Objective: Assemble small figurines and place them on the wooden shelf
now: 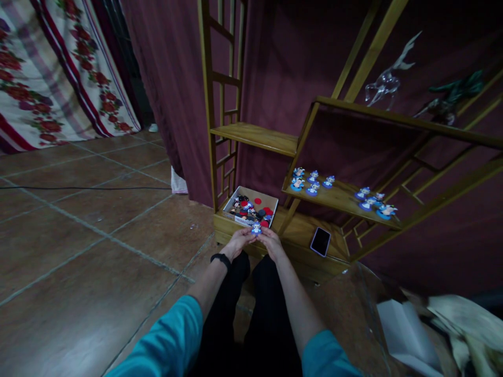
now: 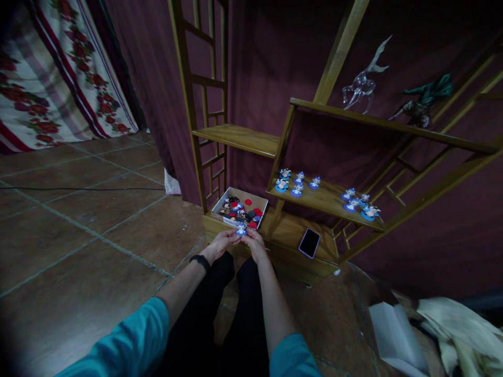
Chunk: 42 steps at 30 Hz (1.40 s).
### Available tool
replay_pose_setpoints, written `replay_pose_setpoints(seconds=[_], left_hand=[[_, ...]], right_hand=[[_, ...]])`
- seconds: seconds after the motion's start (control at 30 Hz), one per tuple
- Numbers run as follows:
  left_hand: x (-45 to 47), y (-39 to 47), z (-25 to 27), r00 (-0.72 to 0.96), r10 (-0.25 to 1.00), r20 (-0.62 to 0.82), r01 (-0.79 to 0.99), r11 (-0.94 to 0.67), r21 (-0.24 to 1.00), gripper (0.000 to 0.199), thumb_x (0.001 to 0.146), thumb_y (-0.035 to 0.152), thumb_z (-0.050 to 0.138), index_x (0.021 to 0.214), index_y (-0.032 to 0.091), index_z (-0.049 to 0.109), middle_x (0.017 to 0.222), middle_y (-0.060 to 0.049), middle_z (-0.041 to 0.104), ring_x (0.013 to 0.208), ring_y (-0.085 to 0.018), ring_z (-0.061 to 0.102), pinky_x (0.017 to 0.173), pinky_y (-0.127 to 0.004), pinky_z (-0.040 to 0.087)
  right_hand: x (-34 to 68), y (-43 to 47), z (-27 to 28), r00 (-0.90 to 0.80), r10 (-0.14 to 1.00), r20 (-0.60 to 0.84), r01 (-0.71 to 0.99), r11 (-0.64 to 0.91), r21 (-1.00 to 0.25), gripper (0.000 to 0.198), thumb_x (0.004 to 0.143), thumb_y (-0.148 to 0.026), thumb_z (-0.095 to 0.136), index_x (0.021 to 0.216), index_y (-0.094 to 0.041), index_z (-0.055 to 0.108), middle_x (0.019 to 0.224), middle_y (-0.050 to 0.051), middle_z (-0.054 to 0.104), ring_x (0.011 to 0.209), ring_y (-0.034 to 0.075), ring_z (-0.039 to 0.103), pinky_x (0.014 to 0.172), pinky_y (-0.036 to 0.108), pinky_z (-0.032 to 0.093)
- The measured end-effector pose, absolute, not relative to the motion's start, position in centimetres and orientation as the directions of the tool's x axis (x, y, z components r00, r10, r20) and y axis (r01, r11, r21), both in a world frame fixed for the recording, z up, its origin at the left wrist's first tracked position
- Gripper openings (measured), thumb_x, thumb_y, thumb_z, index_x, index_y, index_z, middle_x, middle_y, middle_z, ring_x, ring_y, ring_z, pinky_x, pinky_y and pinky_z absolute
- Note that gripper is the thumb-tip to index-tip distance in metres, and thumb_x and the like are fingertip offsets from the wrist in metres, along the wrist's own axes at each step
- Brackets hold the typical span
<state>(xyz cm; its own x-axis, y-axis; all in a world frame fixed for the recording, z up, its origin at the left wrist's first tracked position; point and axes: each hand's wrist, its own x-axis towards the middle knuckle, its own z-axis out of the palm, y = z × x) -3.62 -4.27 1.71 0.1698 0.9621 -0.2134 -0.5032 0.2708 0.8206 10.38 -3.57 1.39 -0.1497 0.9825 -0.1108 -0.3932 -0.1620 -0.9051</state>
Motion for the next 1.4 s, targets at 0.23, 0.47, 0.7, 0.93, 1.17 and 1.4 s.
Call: replay_pose_setpoints(seconds=[0.23,0.47,0.7,0.93,1.17,1.4], left_hand=[[-3.7,-4.2,2.0,0.231,0.947,-0.222,-0.468,0.308,0.828,0.027,0.064,0.013,0.071,0.091,0.009,0.068,0.082,-0.01,0.069,0.072,-0.014,0.064,0.075,-0.026,0.048],[-3.6,-4.4,2.3,0.232,0.946,-0.227,-0.475,0.314,0.822,0.024,0.067,0.013,0.069,0.091,0.009,0.067,0.083,-0.011,0.069,0.072,-0.013,0.064,0.076,-0.025,0.048],[-3.5,-4.5,2.6,0.242,0.94,-0.239,-0.472,0.33,0.818,0.023,0.067,0.012,0.069,0.09,0.01,0.067,0.084,-0.01,0.069,0.073,-0.013,0.064,0.076,-0.024,0.049],[-3.6,-4.5,2.8,0.262,0.929,-0.261,-0.456,0.358,0.815,0.02,0.069,0.016,0.068,0.088,0.01,0.067,0.083,-0.011,0.069,0.074,-0.014,0.064,0.076,-0.025,0.049],[-3.8,-4.3,2.4,0.255,0.939,-0.233,-0.468,0.33,0.82,0.021,0.067,0.017,0.07,0.087,0.011,0.066,0.083,-0.009,0.068,0.075,-0.013,0.064,0.076,-0.024,0.049],[-3.7,-4.3,2.2,0.212,0.949,-0.233,-0.475,0.309,0.824,0.023,0.063,0.017,0.073,0.084,0.012,0.063,0.079,-0.006,0.067,0.073,-0.011,0.063,0.076,-0.025,0.048]], right_hand=[[10.4,-3.6,1.4,-0.181,0.979,-0.09,-0.391,-0.156,-0.907,0.042,0.056,-0.028,0.074,0.095,-0.017,0.064,0.093,0.005,0.066,0.081,0.016,0.061,0.075,0.03,0.048],[10.4,-3.2,1.0,-0.178,0.98,-0.084,-0.359,-0.144,-0.922,0.039,0.056,-0.028,0.074,0.093,-0.018,0.063,0.087,0.004,0.066,0.075,0.014,0.061,0.072,0.03,0.047],[10.4,-3.5,1.3,-0.161,0.982,-0.097,-0.325,-0.146,-0.934,0.043,0.056,-0.032,0.074,0.094,-0.018,0.062,0.092,0.004,0.066,0.077,0.015,0.061,0.073,0.029,0.047],[10.3,-3.7,1.8,-0.123,0.986,-0.11,-0.293,-0.142,-0.946,0.039,0.057,-0.035,0.073,0.09,-0.018,0.062,0.083,0.003,0.066,0.07,0.013,0.061,0.068,0.028,0.047],[10.4,-3.7,1.8,-0.144,0.983,-0.117,-0.288,-0.155,-0.945,0.037,0.061,-0.036,0.071,0.092,-0.019,0.063,0.088,0.003,0.066,0.076,0.014,0.061,0.071,0.028,0.047],[10.4,-4.1,2.4,-0.167,0.976,-0.142,-0.294,-0.187,-0.937,0.04,0.062,-0.037,0.07,0.097,-0.018,0.064,0.093,0.005,0.067,0.08,0.016,0.062,0.076,0.031,0.048]])
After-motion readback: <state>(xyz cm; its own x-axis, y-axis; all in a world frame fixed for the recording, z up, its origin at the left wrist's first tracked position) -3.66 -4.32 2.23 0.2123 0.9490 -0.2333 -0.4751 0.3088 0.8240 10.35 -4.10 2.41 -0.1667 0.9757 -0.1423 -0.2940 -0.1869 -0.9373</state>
